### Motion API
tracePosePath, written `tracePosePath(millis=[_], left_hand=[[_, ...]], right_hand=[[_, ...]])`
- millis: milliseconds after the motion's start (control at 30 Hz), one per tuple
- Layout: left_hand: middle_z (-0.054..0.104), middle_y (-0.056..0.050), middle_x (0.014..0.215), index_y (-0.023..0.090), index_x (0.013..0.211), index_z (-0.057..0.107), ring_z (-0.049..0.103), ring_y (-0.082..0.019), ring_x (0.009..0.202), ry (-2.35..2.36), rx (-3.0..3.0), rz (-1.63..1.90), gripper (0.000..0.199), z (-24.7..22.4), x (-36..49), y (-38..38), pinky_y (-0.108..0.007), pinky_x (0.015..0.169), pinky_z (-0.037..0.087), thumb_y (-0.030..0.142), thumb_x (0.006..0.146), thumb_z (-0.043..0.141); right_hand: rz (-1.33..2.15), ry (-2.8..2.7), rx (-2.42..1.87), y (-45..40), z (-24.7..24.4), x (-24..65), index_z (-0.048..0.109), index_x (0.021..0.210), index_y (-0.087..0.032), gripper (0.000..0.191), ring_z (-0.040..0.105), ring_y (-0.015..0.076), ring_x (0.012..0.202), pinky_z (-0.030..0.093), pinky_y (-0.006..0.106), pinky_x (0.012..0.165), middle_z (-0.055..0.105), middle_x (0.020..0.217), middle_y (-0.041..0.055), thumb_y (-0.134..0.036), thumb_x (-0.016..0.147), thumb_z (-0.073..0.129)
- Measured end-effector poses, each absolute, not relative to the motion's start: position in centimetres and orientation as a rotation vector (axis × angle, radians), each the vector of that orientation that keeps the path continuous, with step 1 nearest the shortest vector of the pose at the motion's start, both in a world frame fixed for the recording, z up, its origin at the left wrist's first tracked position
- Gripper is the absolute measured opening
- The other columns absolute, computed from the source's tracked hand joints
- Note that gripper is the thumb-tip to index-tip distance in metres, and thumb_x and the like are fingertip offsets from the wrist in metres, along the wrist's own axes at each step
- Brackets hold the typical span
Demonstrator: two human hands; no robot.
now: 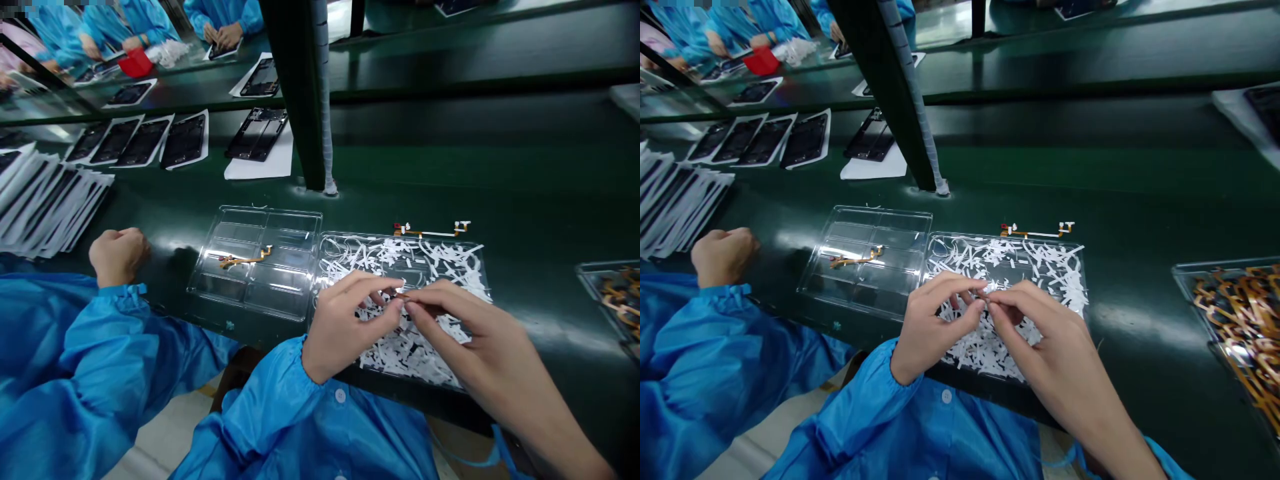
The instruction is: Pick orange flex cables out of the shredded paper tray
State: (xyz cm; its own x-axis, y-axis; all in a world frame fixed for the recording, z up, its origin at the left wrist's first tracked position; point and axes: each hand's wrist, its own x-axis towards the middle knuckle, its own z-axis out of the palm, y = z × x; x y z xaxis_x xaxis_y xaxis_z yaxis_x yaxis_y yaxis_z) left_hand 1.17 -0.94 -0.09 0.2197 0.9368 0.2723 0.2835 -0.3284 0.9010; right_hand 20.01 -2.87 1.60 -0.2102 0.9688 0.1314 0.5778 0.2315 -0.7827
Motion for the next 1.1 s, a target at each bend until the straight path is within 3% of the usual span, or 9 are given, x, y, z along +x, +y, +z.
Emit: tracePosePath(millis=[133,300,433,533,767,1100], left_hand=[[0.075,-0.004,0.096,0.02,0.101,0.076,0.068,-0.014,0.081,1.124,1.634,1.109,0.01,-0.1,1.1,-0.5,-0.026,0.066,0.057,0.02,0.095,0.069],[0.075,-0.006,0.109,0.021,0.124,0.069,0.071,-0.013,0.082,1.052,1.555,1.107,0.026,-0.3,0.1,-0.2,-0.025,0.068,0.062,0.025,0.099,0.065],[0.074,-0.004,0.099,0.02,0.11,0.072,0.072,-0.015,0.086,1.192,2.152,1.34,0.018,-0.1,0.2,-0.5,-0.029,0.074,0.061,0.021,0.093,0.074],[0.076,-0.003,0.093,0.018,0.105,0.071,0.071,-0.017,0.081,1.201,2.498,1.26,0.017,0.3,0.8,-0.7,-0.032,0.071,0.059,0.02,0.089,0.077],[0.076,-0.005,0.093,0.015,0.103,0.071,0.073,-0.02,0.083,1.226,2.614,1.175,0.016,0.7,0.6,-0.5,-0.033,0.074,0.057,0.011,0.088,0.075],[0.075,-0.005,0.094,0.014,0.1,0.069,0.072,-0.017,0.079,1.238,2.665,1.181,0.01,0.0,0.6,-0.1,-0.028,0.068,0.054,0.014,0.091,0.074]], right_hand=[[0.947,-1.768,-1.466,-2.4,1.2,20.3,0.076,0.107,-0.031,0.017,0.071,0.015,0.082,0.056,0.023,0.065,0.075,0.096,0.0003,-0.04,0.096,0.067],[1.207,-1.489,-1.564,-1.8,0.8,21.1,0.08,0.097,-0.029,0.022,0.07,0.0156,0.073,0.057,0.024,0.063,0.076,0.084,0.0012,-0.048,0.087,0.076],[1.286,-1.38,-1.534,-1.7,1.3,21.1,0.081,0.093,-0.029,0.019,0.067,0.0147,0.067,0.055,0.023,0.059,0.073,0.074,0.0008,-0.046,0.085,0.078],[1.346,-1.36,-1.465,-1.7,1.9,20.7,0.08,0.096,-0.028,0.017,0.066,0.0142,0.066,0.055,0.024,0.06,0.072,0.074,0.0008,-0.041,0.087,0.077],[1.412,-1.284,-1.307,-1.8,1.8,19.5,0.079,0.098,-0.02,0.022,0.065,0.0131,0.069,0.055,0.027,0.063,0.074,0.082,0.003,-0.04,0.091,0.072],[1.449,-1.223,-1.314,-1.7,1.6,18.9,0.077,0.096,-0.02,0.022,0.062,0.0113,0.068,0.051,0.027,0.064,0.072,0.078,0.0008,-0.04,0.088,0.074]])
